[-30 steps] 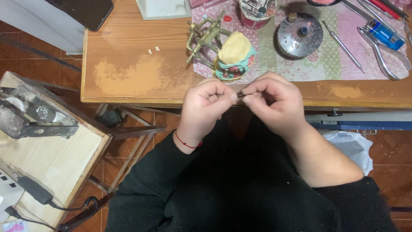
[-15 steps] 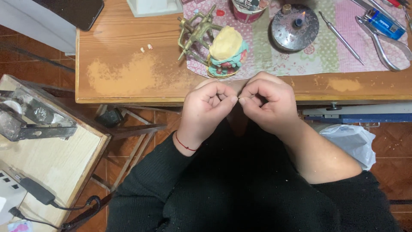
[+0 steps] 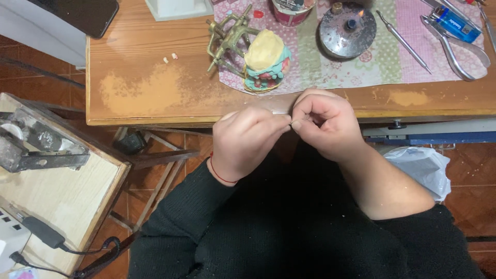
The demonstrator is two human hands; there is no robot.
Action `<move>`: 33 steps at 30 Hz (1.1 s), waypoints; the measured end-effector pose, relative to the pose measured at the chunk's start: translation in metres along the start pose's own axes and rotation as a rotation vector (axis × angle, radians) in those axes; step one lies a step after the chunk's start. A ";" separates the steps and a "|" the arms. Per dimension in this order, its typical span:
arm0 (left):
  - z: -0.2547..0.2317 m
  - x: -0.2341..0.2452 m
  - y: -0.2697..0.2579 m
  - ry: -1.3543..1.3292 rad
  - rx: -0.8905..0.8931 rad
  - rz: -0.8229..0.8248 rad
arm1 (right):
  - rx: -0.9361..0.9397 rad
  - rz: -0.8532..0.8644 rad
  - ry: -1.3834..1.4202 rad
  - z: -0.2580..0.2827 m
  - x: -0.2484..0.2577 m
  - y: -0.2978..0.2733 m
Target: Repairing and adjusting dental prosthetic molds using pliers, wire cutters, and a dental drill.
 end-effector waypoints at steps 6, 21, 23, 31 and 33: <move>-0.005 -0.001 0.006 0.073 -0.182 0.041 | -0.051 0.068 0.064 0.001 0.009 -0.007; -0.004 0.018 0.017 0.105 -0.288 0.020 | -0.050 -0.592 -1.346 -0.040 0.218 -0.068; -0.006 0.019 0.019 0.120 -0.358 0.013 | -0.117 -0.507 -1.515 -0.055 0.229 -0.069; -0.013 0.039 0.024 0.170 -0.477 0.008 | -0.158 -0.686 -1.158 -0.122 0.278 -0.111; -0.014 0.043 0.023 0.181 -0.483 0.012 | -0.116 -0.728 -0.938 -0.118 0.264 -0.123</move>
Point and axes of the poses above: each hand's wrist, its own y-axis towards the middle knuckle, its own x-axis out of the back of the hand, z = x × y, the point moved 1 cm from there along y, towards the middle knuckle
